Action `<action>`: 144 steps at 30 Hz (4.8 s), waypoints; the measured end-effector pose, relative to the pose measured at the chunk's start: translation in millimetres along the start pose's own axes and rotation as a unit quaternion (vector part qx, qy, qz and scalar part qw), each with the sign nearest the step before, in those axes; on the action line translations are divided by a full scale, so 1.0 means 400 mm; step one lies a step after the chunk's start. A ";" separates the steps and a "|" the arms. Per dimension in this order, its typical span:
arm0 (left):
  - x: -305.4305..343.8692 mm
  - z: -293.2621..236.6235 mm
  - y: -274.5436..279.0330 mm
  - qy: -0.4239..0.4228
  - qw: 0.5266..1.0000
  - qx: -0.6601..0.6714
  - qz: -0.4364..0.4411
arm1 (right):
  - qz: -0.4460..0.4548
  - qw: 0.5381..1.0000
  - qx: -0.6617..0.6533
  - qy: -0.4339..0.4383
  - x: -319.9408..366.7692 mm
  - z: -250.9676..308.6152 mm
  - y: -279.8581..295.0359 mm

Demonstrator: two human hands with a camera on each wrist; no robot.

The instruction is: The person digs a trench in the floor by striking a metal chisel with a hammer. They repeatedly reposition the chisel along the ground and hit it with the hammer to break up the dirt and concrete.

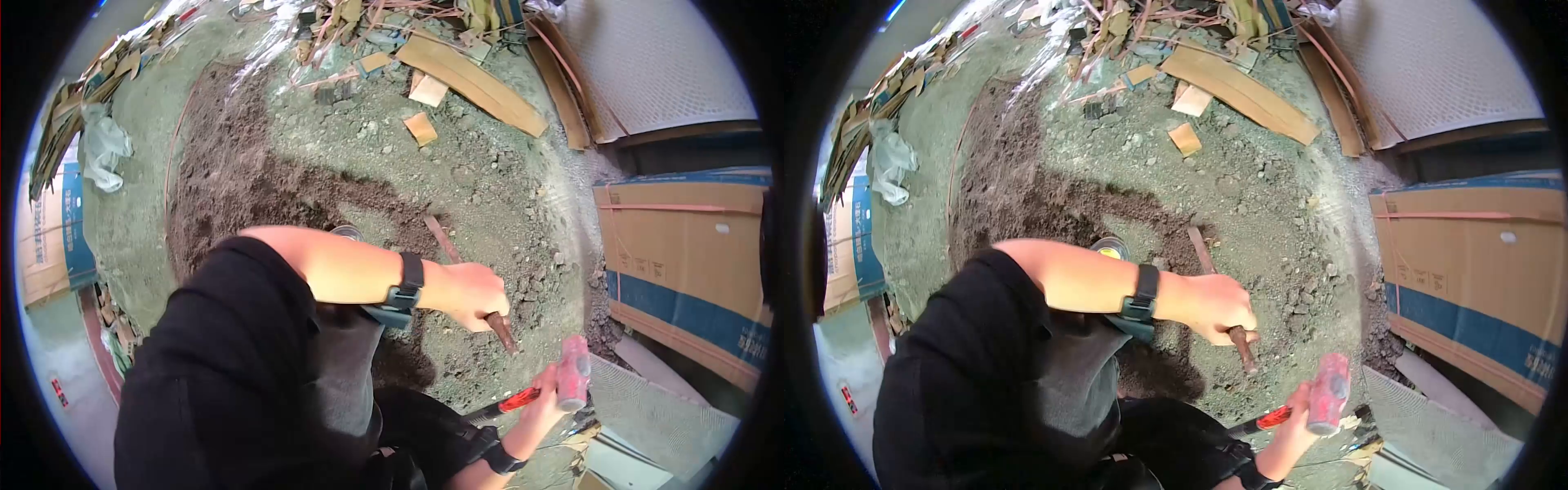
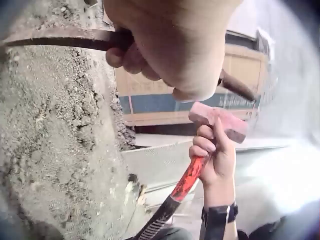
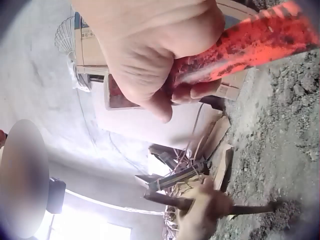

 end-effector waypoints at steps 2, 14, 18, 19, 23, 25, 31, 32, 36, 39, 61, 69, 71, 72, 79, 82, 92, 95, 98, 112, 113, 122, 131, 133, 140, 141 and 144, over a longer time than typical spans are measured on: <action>0.010 -0.016 0.055 -0.003 0.999 -0.033 -0.014 | -0.021 0.997 -0.054 -0.059 0.016 -0.067 0.003; 0.077 0.091 0.050 0.011 0.994 -0.071 -0.078 | 0.061 0.982 -0.169 -0.059 0.031 0.050 -0.032; 0.047 0.104 -0.043 0.011 0.997 -0.075 0.015 | 0.068 0.981 -0.171 -0.061 0.044 0.038 -0.037; 0.040 0.110 -0.049 0.017 0.996 -0.092 0.005 | 0.062 0.983 -0.158 -0.065 0.049 0.038 -0.041; 0.017 0.120 -0.073 0.024 0.991 -0.127 -0.029 | 0.029 0.992 -0.115 -0.047 0.079 0.036 -0.027; 0.002 0.131 -0.095 0.034 0.989 -0.144 -0.024 | 0.008 0.994 -0.100 -0.040 0.097 0.058 -0.024; -0.018 0.154 -0.110 0.081 0.990 -0.113 0.038 | 0.065 0.967 -0.234 -0.078 0.088 0.075 0.029; -0.017 0.156 -0.111 0.111 0.978 -0.145 0.102 | 0.142 0.924 -0.342 -0.093 0.089 0.099 0.019; 0.002 0.153 -0.125 0.080 0.985 -0.132 0.070 | 0.120 0.934 -0.258 -0.218 0.105 0.047 -0.040; -0.012 0.163 -0.117 0.059 0.986 -0.153 0.036 | 0.108 0.940 -0.145 -0.290 0.120 -0.007 -0.145; -0.015 0.156 -0.024 0.006 0.987 -0.121 -0.103 | 0.079 0.901 -0.253 -0.343 0.073 -0.017 -0.177; -0.018 0.166 -0.030 0.028 0.984 -0.164 -0.064 | 0.077 0.925 -0.189 -0.320 0.092 0.002 -0.180; -0.016 0.175 -0.033 0.007 0.987 -0.138 -0.087 | 0.085 0.908 -0.208 -0.354 0.082 -0.006 -0.188; -0.017 0.170 -0.030 -0.005 0.987 -0.134 -0.092 | 0.079 0.903 -0.232 -0.353 0.074 0.016 -0.173; -0.006 0.174 -0.018 0.042 0.986 -0.146 -0.064 | 0.092 0.872 -0.350 -0.329 0.087 -0.016 -0.193; -0.026 0.171 0.005 0.033 0.976 -0.195 -0.096 | 0.053 0.878 -0.270 -0.392 0.108 -0.049 -0.196; 0.016 0.195 -0.143 0.007 0.988 -0.153 0.023 | -0.009 0.849 -0.413 -0.329 0.055 -0.002 -0.092; -0.001 0.183 -0.137 0.053 0.978 -0.193 0.061 | -0.010 0.856 -0.342 -0.388 0.074 -0.104 -0.120; -0.011 0.220 -0.155 0.063 0.976 -0.200 0.050 | -0.046 0.881 -0.314 -0.351 0.058 -0.093 -0.066; -0.002 0.232 -0.185 0.084 0.972 -0.201 0.089 | -0.083 0.917 -0.260 -0.290 0.010 -0.108 0.006; -0.011 0.232 -0.169 0.075 0.976 -0.193 0.061 | -0.053 0.901 -0.303 -0.307 0.007 -0.133 0.004; 0.014 0.249 -0.155 0.086 0.969 -0.219 0.070 | -0.025 0.924 -0.205 -0.323 0.025 -0.128 -0.085; -0.007 0.239 -0.097 0.063 0.971 -0.230 -0.002 | 0.061 0.880 -0.248 -0.400 0.056 -0.132 -0.189; 0.006 0.240 -0.103 0.047 0.975 -0.216 -0.017 | 0.036 0.900 -0.253 -0.352 0.044 -0.101 -0.138; 0.017 0.249 -0.098 0.083 0.976 -0.199 -0.023 | 0.079 0.879 -0.250 -0.398 0.104 -0.151 -0.210; 0.017 0.253 -0.100 0.064 0.977 -0.205 0.000 | 0.076 0.874 -0.260 -0.402 0.090 -0.132 -0.198; 0.018 0.254 -0.097 0.062 0.974 -0.220 0.009 | 0.021 0.914 -0.237 -0.329 0.040 -0.103 -0.099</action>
Point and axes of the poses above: each hand's wrist, its own x-axis away from the middle knuckle, its own y-axis out of the back of the hand, z = x × y, the point moved 6 cm from there along -x, towards the middle knuckle, and after that the axes turned 9 degrees about -z, right-handed, at the moved point
